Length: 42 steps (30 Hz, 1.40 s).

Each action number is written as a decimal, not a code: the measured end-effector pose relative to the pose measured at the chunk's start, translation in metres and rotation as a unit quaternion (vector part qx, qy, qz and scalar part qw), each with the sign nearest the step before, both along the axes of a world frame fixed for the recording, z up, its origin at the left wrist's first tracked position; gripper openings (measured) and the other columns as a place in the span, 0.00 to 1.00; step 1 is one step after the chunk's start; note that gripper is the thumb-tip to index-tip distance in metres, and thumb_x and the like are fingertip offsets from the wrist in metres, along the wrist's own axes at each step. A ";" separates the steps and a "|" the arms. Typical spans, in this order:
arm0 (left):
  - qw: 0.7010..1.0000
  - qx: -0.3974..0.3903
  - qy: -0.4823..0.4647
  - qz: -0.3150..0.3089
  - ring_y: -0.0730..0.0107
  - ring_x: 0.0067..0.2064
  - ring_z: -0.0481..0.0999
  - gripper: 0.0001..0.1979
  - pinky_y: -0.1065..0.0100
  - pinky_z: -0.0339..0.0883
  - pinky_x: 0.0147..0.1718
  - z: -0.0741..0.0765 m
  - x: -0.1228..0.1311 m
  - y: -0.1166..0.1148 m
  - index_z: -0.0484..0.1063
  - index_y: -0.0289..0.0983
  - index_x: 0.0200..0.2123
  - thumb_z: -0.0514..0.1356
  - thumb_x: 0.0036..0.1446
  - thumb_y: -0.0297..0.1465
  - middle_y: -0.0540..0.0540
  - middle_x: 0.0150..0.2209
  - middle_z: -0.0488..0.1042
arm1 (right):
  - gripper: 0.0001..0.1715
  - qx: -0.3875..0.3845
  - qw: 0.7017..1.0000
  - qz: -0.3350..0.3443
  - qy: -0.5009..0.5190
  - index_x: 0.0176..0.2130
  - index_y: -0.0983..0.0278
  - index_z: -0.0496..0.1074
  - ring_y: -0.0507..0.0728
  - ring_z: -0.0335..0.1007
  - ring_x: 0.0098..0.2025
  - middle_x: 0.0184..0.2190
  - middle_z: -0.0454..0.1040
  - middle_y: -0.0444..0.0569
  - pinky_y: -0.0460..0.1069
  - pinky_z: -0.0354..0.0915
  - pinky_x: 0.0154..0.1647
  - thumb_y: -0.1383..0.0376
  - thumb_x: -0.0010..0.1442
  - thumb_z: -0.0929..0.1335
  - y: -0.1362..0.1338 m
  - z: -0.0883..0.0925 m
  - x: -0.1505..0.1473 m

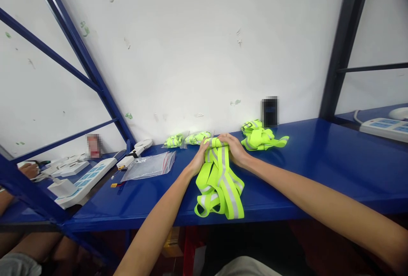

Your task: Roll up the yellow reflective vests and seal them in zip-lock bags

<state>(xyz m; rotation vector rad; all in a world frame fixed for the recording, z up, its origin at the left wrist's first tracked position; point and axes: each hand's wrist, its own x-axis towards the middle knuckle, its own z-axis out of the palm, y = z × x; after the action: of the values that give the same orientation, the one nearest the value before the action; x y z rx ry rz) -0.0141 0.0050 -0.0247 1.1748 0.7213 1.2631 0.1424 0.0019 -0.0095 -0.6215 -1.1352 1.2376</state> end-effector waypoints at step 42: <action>0.989 -0.010 -0.147 -0.014 0.55 0.48 0.75 0.35 0.55 0.68 0.48 0.020 -0.010 -0.009 0.60 0.42 0.59 0.58 0.44 0.29 0.44 0.51 0.72 | 0.31 -0.025 0.988 0.138 -0.060 0.45 0.63 0.73 0.57 0.74 0.40 0.39 0.77 0.48 0.50 0.70 0.41 0.70 0.39 0.77 0.006 0.003 0.014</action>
<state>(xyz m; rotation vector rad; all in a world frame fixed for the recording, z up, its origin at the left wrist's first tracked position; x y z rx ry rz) -0.0245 -0.0036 -0.0049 0.9537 0.4954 1.3658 0.1562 0.0074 -0.0060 -0.5973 -1.3274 1.4833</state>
